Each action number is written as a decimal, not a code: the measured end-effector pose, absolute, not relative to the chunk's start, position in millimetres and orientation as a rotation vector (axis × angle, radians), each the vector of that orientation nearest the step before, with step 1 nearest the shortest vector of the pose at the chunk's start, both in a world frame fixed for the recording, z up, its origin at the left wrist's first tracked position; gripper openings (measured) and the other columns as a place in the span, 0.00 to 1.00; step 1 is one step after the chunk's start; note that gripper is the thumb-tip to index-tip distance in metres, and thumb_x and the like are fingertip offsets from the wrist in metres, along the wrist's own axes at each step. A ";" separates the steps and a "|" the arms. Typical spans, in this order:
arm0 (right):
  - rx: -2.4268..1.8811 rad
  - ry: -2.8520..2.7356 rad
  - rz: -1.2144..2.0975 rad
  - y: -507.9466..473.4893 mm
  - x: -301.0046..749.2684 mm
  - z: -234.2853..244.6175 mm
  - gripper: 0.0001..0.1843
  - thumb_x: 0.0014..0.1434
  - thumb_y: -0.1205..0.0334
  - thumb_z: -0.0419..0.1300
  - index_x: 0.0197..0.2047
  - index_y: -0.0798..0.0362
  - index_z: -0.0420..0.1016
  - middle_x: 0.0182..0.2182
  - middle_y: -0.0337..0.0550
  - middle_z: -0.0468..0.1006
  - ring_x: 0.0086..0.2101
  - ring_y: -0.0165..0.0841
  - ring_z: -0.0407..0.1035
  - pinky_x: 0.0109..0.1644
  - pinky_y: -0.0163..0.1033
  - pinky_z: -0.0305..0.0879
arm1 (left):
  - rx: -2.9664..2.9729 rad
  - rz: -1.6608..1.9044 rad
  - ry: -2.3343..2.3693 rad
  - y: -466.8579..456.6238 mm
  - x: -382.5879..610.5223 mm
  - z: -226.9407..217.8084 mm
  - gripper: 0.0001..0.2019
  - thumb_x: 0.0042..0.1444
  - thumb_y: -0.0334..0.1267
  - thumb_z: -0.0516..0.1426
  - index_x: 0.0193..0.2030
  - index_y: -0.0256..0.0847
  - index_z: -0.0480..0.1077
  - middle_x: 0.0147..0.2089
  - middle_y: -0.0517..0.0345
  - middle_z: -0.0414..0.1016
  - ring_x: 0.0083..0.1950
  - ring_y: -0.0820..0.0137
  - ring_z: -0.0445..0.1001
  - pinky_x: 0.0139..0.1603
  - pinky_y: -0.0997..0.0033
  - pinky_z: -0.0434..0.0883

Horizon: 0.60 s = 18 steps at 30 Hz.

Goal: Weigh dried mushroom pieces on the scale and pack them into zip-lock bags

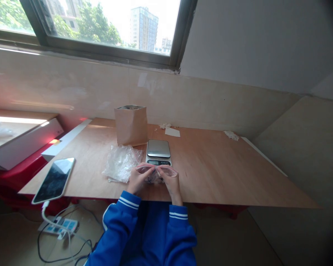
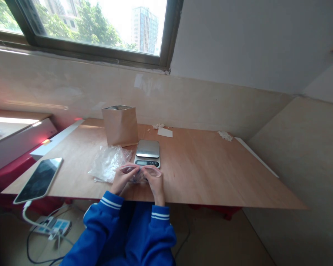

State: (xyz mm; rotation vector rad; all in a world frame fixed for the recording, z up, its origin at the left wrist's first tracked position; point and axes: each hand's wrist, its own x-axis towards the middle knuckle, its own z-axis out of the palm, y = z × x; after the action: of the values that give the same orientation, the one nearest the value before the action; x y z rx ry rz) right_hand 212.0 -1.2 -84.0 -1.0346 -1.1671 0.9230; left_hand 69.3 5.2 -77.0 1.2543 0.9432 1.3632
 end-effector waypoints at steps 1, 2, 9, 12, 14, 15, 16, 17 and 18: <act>-1.048 -1.163 0.902 -1.1 210.2 -83.9 0.10 0.50 0.55 0.67 0.32 0.53 0.79 0.30 0.41 0.81 0.33 0.35 0.76 0.40 0.38 0.73 | 1.255 1.378 0.943 5.2 70.9 -77.1 0.10 0.49 0.42 0.65 0.34 0.38 0.78 0.37 0.51 0.80 0.40 0.63 0.78 0.43 0.66 0.74; -1.059 -1.159 0.876 -0.8 208.2 -83.7 0.10 0.51 0.55 0.67 0.32 0.53 0.79 0.30 0.41 0.81 0.33 0.35 0.76 0.40 0.38 0.73 | 1.248 1.397 0.952 5.0 72.8 -77.2 0.10 0.48 0.42 0.65 0.34 0.37 0.78 0.36 0.51 0.80 0.40 0.63 0.78 0.43 0.66 0.74; -1.044 -1.110 0.824 0.1 200.8 -80.1 0.10 0.50 0.55 0.67 0.31 0.53 0.77 0.29 0.41 0.80 0.32 0.34 0.75 0.39 0.38 0.73 | 1.205 1.453 1.024 3.7 78.3 -73.6 0.11 0.50 0.43 0.64 0.35 0.36 0.76 0.35 0.52 0.80 0.40 0.65 0.78 0.44 0.68 0.73; -1.015 -1.116 0.885 -1.2 201.7 -77.5 0.10 0.50 0.56 0.67 0.31 0.53 0.76 0.28 0.40 0.80 0.32 0.34 0.76 0.39 0.38 0.73 | 1.279 1.437 0.998 3.0 77.3 -72.2 0.11 0.51 0.42 0.64 0.35 0.37 0.76 0.36 0.52 0.79 0.41 0.65 0.77 0.44 0.68 0.73; -1.013 -1.106 0.862 -2.2 200.4 -75.8 0.09 0.51 0.56 0.67 0.31 0.53 0.76 0.28 0.41 0.80 0.32 0.34 0.75 0.39 0.38 0.73 | 1.303 1.459 1.008 1.8 79.2 -71.8 0.10 0.52 0.42 0.63 0.36 0.37 0.76 0.37 0.52 0.79 0.41 0.65 0.77 0.44 0.68 0.72; -1.014 -1.101 0.834 -2.6 199.1 -75.1 0.09 0.52 0.56 0.66 0.31 0.54 0.76 0.29 0.41 0.80 0.32 0.34 0.75 0.39 0.38 0.73 | 1.302 1.481 1.025 1.0 81.0 -71.3 0.10 0.52 0.42 0.63 0.37 0.37 0.76 0.37 0.52 0.79 0.41 0.66 0.77 0.44 0.69 0.72; -1.017 -1.093 0.800 -2.9 197.6 -74.5 0.09 0.52 0.57 0.66 0.31 0.54 0.76 0.29 0.41 0.80 0.32 0.34 0.75 0.40 0.38 0.73 | 1.295 1.507 1.045 0.4 83.1 -70.5 0.10 0.52 0.42 0.63 0.36 0.37 0.76 0.37 0.52 0.79 0.41 0.66 0.77 0.44 0.69 0.72; -1.022 -1.084 0.769 -3.2 196.3 -73.9 0.09 0.53 0.56 0.66 0.32 0.54 0.76 0.29 0.41 0.80 0.32 0.34 0.75 0.40 0.38 0.72 | 1.280 1.535 1.065 -0.1 85.2 -69.1 0.10 0.51 0.42 0.63 0.35 0.37 0.76 0.36 0.52 0.79 0.40 0.66 0.77 0.43 0.70 0.72; -1.030 -1.075 0.745 -3.4 195.5 -73.3 0.10 0.54 0.56 0.65 0.32 0.54 0.77 0.30 0.42 0.81 0.33 0.34 0.75 0.40 0.38 0.72 | 1.260 1.559 1.082 -0.3 87.2 -67.1 0.10 0.51 0.43 0.64 0.34 0.37 0.76 0.35 0.53 0.79 0.39 0.67 0.77 0.41 0.71 0.72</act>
State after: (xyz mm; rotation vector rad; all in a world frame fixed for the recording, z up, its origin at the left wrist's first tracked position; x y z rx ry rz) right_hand 195.5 -3.4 -73.3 -1.0301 -1.0748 0.7450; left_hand 87.2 -0.3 -67.1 1.2598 1.0816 1.5591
